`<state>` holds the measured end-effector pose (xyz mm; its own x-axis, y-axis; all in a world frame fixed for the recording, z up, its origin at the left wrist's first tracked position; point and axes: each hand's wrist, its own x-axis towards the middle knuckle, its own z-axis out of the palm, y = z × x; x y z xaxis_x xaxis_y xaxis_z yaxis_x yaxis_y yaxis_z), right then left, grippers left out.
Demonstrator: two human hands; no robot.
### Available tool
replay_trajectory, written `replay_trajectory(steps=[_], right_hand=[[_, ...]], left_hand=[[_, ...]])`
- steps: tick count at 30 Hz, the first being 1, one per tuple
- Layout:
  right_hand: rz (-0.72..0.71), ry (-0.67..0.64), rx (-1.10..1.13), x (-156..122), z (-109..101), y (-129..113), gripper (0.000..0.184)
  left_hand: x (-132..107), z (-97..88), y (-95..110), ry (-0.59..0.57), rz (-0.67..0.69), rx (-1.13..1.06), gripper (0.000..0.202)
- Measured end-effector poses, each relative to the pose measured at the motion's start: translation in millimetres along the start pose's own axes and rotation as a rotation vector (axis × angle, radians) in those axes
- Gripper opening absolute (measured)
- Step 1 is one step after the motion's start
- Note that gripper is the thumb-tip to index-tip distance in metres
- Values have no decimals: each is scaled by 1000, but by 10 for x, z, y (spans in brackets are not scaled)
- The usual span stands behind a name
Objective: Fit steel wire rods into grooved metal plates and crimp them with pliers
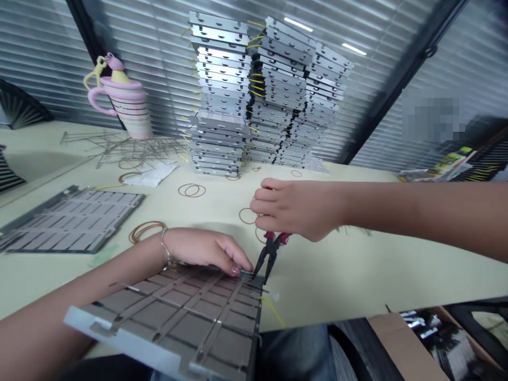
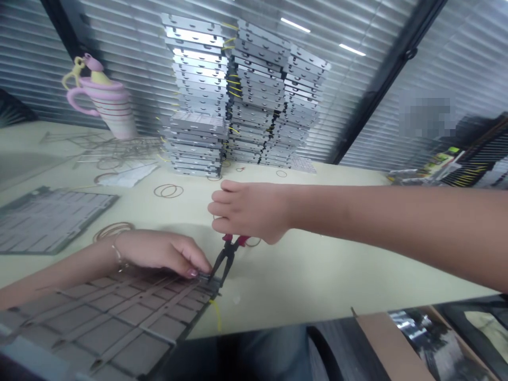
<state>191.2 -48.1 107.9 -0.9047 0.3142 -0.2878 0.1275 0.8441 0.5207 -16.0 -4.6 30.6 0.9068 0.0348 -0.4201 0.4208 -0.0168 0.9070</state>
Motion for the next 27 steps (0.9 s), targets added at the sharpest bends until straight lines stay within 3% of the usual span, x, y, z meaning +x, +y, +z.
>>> replay_trajectory(steps=[8, 12, 14, 16, 20, 21, 23, 27], right_hand=[[35, 148, -157, 64, 19, -61, 7], [72, 269, -177, -42, 42, -98, 19], [193, 304, -134, -114, 115, -167, 20], [418, 354, -47, -167, 264, -273, 14], [998, 527, 322, -164, 706, -496, 22], [1088, 557, 426, -148, 804, -540, 24], [1178, 573, 578, -115, 945, -611, 25], [1212, 534, 719, -58, 1027, -698, 25]], left_hand=[[-5, -20, 29, -48, -1, -26, 31], [-6, -47, -26, -35, -12, -68, 33], [-8, -37, -63, -16, -15, -84, 32], [-6, -28, -114, 34, -9, -103, 30], [-23, -86, -203, 216, 45, -162, 24], [-40, -112, -205, 275, 73, -178, 23], [-90, -164, -181, 408, 150, -217, 24], [-201, -272, -75, 778, 363, -386, 36]])
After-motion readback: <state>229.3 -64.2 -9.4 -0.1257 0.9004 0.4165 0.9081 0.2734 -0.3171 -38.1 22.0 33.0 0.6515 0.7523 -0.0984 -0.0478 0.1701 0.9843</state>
